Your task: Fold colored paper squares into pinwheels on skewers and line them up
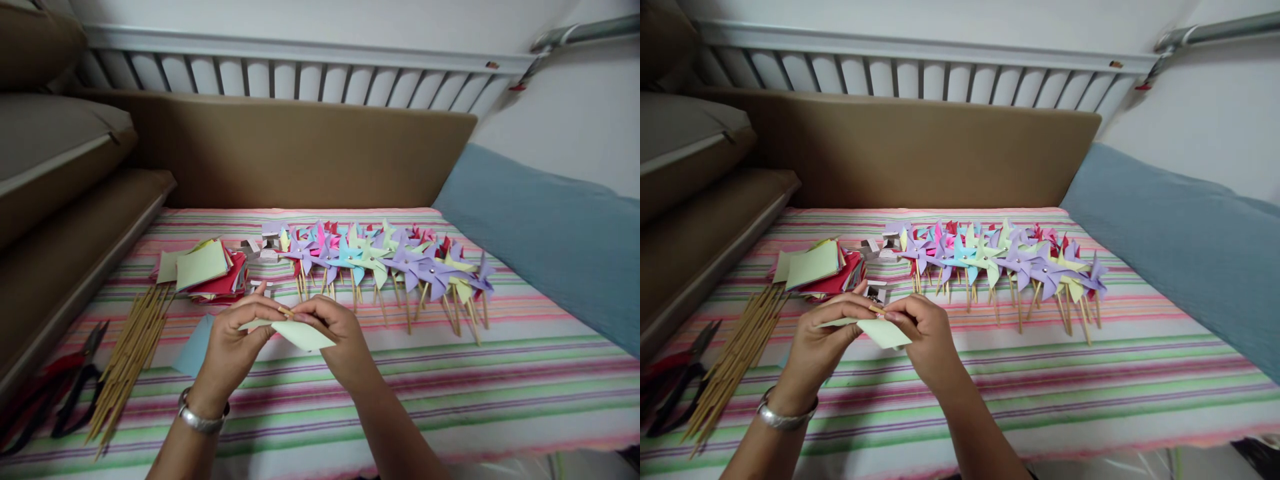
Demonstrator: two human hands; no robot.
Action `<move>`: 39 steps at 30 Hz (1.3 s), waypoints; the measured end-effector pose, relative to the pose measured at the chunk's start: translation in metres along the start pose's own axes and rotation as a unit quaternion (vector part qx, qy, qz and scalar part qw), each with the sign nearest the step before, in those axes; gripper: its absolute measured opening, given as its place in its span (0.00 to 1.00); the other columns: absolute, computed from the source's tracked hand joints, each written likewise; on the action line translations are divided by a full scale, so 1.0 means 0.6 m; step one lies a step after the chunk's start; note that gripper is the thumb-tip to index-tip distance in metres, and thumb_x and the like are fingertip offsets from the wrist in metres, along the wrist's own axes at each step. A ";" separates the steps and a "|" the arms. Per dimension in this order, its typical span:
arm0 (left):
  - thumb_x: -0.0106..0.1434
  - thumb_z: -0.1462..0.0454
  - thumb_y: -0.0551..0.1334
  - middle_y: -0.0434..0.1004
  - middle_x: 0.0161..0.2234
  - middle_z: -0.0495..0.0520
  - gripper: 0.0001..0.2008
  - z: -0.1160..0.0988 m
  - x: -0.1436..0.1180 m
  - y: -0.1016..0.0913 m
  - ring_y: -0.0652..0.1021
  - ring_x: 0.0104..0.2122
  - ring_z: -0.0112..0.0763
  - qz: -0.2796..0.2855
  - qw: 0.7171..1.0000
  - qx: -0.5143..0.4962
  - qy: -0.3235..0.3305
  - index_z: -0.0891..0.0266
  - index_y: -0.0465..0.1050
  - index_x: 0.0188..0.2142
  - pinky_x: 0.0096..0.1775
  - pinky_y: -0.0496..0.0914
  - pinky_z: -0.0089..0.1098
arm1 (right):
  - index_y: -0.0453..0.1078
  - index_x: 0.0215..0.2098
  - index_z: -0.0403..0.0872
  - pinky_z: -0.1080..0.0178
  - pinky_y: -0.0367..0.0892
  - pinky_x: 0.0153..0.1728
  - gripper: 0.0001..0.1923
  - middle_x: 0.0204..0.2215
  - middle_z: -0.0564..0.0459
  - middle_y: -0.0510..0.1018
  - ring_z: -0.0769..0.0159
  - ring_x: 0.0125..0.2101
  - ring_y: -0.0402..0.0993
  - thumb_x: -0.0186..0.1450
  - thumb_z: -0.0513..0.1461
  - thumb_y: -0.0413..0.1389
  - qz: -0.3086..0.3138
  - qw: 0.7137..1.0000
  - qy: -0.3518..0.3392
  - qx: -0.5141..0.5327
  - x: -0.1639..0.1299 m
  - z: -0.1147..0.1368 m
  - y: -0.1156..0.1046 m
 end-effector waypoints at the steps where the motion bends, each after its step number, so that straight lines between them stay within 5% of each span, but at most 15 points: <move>1: 0.54 0.67 0.65 0.80 0.30 0.50 0.03 0.000 0.000 0.000 0.78 0.33 0.31 0.002 1.000 0.002 -0.001 0.57 0.77 0.29 0.57 0.57 0.48 | 0.75 0.29 0.48 0.66 0.62 0.30 0.06 0.26 0.54 0.74 0.67 0.29 0.70 0.61 0.39 0.55 0.000 1.000 0.000 -0.001 0.000 0.000 0.000; 39: 0.55 0.69 0.64 0.80 0.31 0.49 0.06 0.002 -0.001 -0.001 0.78 0.33 0.29 0.009 1.000 0.000 0.015 0.56 0.77 0.30 0.57 0.57 0.46 | 0.76 0.30 0.48 0.66 0.61 0.30 0.06 0.25 0.54 0.75 0.67 0.29 0.70 0.61 0.38 0.56 0.000 1.000 -0.012 0.017 0.002 0.003 0.000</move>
Point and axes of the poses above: each hand's wrist, its own x-axis towards the middle knuckle, its own y-axis out of the palm, z = x × y, the point moved 4 cm from there along x, towards the middle knuckle
